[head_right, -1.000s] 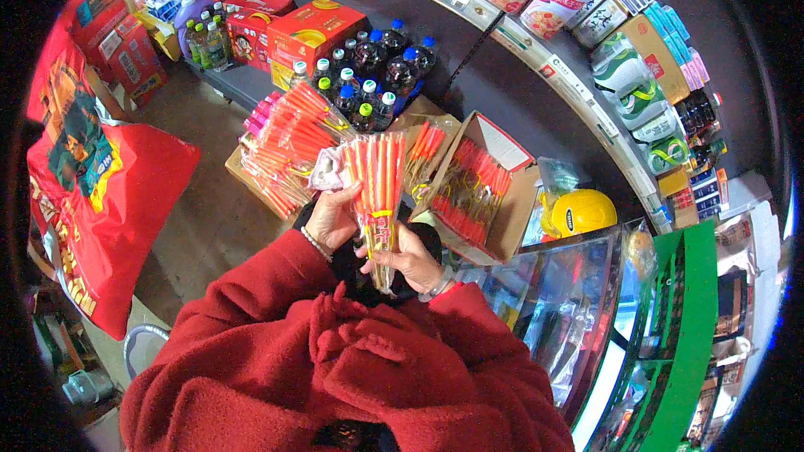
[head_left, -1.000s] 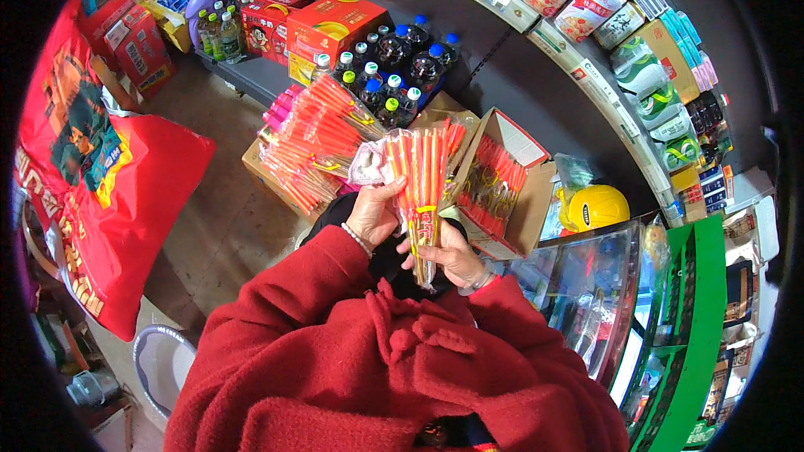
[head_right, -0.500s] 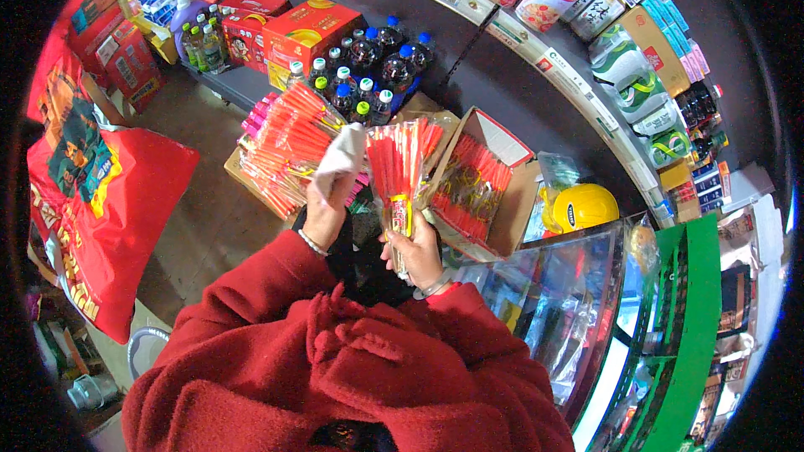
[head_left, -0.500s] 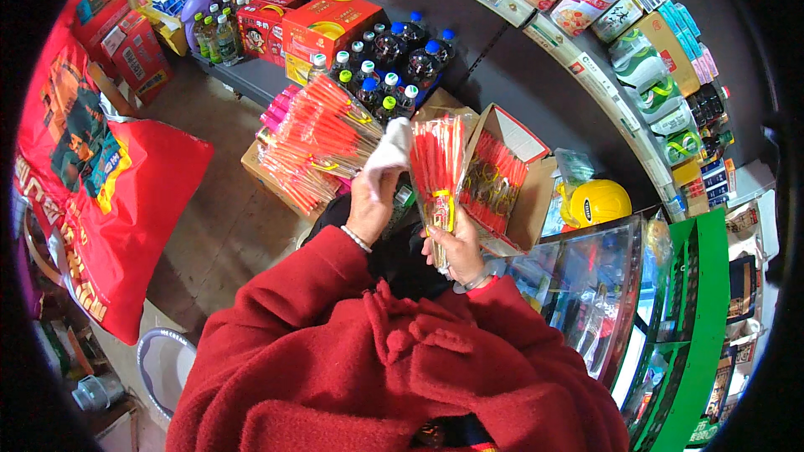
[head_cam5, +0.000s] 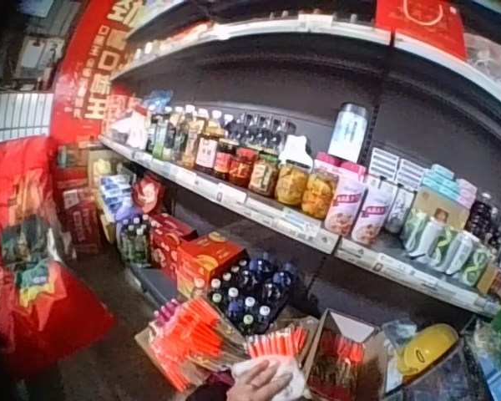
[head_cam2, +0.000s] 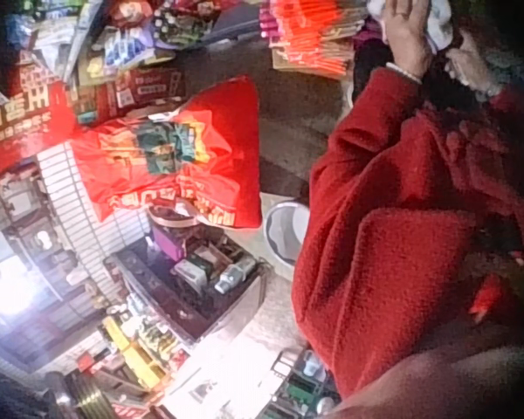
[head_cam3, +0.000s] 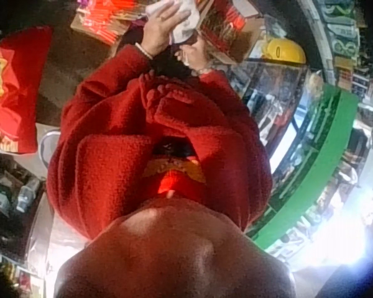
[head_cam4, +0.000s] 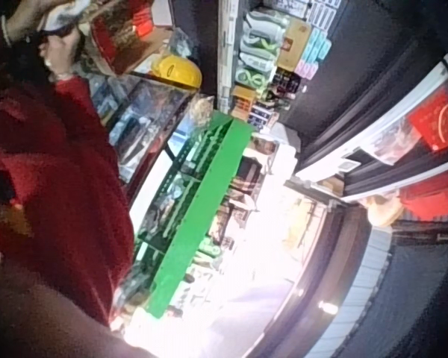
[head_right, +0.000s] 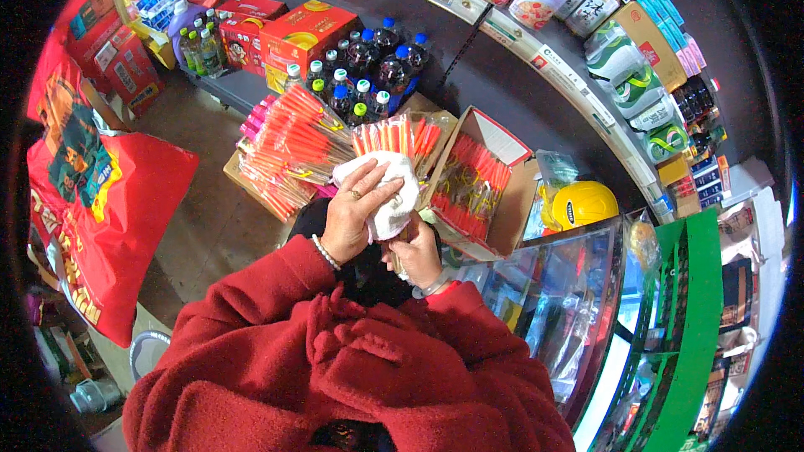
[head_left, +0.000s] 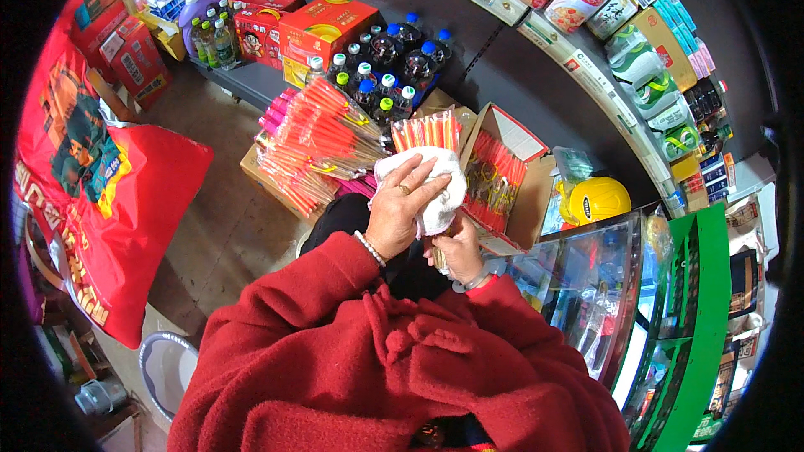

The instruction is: The person repeatedly wipes bundles of red incense sticks with a white cloth, handling them one at a time and placing them back into a cardboard box. The person also wipes the box interior and continues the cycle of picking, wiping, and returning the bundles.

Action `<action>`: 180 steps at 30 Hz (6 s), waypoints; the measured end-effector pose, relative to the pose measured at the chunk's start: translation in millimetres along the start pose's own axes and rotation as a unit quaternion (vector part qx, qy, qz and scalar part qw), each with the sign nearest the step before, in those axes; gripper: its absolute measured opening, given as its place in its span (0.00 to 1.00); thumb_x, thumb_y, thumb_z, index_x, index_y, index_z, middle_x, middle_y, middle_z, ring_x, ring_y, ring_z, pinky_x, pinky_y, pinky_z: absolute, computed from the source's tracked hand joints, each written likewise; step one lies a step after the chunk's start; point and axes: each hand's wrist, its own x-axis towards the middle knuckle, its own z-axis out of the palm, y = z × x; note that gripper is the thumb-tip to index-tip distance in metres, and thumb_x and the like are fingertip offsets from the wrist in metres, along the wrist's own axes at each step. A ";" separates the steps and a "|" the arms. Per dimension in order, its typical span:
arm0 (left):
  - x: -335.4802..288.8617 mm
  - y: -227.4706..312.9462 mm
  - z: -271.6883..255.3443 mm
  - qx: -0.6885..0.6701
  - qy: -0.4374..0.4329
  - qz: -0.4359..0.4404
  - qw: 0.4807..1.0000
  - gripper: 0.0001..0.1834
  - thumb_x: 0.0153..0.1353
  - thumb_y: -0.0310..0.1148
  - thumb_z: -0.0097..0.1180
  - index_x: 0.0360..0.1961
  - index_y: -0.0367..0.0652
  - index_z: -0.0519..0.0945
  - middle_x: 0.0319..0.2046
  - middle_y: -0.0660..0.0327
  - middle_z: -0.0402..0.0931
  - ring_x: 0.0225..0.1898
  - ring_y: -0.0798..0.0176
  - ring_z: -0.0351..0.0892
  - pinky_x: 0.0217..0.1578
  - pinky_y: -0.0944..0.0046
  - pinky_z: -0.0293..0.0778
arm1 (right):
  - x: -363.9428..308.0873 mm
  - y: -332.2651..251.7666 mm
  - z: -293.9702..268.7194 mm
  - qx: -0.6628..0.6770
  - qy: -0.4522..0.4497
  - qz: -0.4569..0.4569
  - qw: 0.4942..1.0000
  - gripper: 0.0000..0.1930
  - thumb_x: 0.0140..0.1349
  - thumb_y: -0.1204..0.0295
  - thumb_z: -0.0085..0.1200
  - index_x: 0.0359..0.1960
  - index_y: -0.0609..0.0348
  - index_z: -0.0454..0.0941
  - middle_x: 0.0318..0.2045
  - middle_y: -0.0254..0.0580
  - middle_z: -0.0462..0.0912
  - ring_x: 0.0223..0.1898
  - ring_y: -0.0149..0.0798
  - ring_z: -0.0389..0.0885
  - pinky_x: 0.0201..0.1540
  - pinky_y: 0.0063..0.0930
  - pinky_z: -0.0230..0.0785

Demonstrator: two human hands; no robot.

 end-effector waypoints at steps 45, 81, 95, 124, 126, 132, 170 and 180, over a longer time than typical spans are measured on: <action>-16.7 5.2 1.4 -0.588 0.062 -0.474 0.652 0.24 0.61 0.21 0.58 0.58 0.44 0.69 0.23 0.59 0.78 0.12 0.68 0.69 0.11 0.69 0.61 | 6.2 -7.3 -4.9 -0.022 -0.038 0.016 0.999 0.39 0.67 0.76 0.51 0.74 0.45 0.42 0.31 0.41 0.78 0.19 0.30 0.78 0.19 0.23 0.73; -20.9 -22.6 59.6 -0.509 -0.006 -0.544 0.667 0.18 0.59 0.22 0.62 0.51 0.39 0.76 0.41 0.57 0.82 0.38 0.59 0.83 0.41 0.57 0.79 | -26.6 53.1 -56.9 0.039 -0.025 0.130 0.990 0.11 0.70 0.66 0.52 0.41 0.63 0.74 0.28 0.39 0.80 0.20 0.28 0.77 0.20 0.22 0.71; -32.1 -43.0 84.9 -0.524 -0.022 -0.525 0.670 0.24 0.61 0.26 0.62 0.59 0.45 0.71 0.49 0.62 0.77 0.47 0.66 0.78 0.47 0.63 0.76 | -15.1 62.3 -99.0 0.077 0.059 0.089 0.991 0.09 0.69 0.68 0.51 0.36 0.61 0.73 0.25 0.38 0.77 0.17 0.26 0.72 0.18 0.23 0.66; -64.0 -105.2 109.9 -0.488 -0.043 -0.620 0.613 0.18 0.66 0.27 0.55 0.57 0.46 0.72 0.47 0.61 0.80 0.44 0.64 0.82 0.43 0.62 0.79 | 121.9 128.9 -385.7 0.190 0.399 0.169 0.881 0.08 0.69 0.62 0.52 0.36 0.50 0.73 0.24 0.31 0.76 0.22 0.31 0.70 0.24 0.27 0.64; -69.5 -108.6 111.9 -0.500 -0.036 -0.611 0.613 0.18 0.67 0.27 0.55 0.57 0.46 0.72 0.47 0.60 0.80 0.45 0.63 0.81 0.44 0.61 0.78 | 131.1 137.0 -397.5 0.192 0.400 0.169 0.880 0.07 0.69 0.62 0.52 0.37 0.49 0.73 0.25 0.31 0.76 0.22 0.31 0.70 0.25 0.27 0.64; -56.7 -100.0 107.5 -0.515 -0.025 -0.633 0.578 0.19 0.65 0.26 0.57 0.57 0.41 0.73 0.47 0.60 0.80 0.46 0.62 0.81 0.47 0.60 0.77 | 154.1 147.2 -419.4 0.204 0.422 0.153 0.870 0.08 0.69 0.62 0.52 0.39 0.49 0.74 0.24 0.31 0.75 0.22 0.31 0.70 0.26 0.28 0.65; -53.7 -104.7 111.3 -0.529 -0.031 -0.640 0.556 0.22 0.65 0.25 0.56 0.60 0.38 0.70 0.53 0.55 0.77 0.56 0.56 0.78 0.55 0.58 0.74 | 145.8 207.2 -436.4 -0.582 0.358 0.068 0.727 0.21 0.50 0.75 0.53 0.49 0.52 0.81 0.46 0.50 0.82 0.51 0.54 0.78 0.55 0.43 0.70; -52.2 -107.0 112.5 -0.541 -0.033 -0.644 0.540 0.23 0.65 0.24 0.55 0.61 0.37 0.68 0.55 0.54 0.76 0.57 0.54 0.76 0.57 0.57 0.73 | 133.5 240.5 -467.2 -0.757 0.160 0.219 0.595 0.27 0.53 0.77 0.47 0.59 0.53 0.71 0.55 0.53 0.75 0.60 0.53 0.71 0.63 0.43 0.65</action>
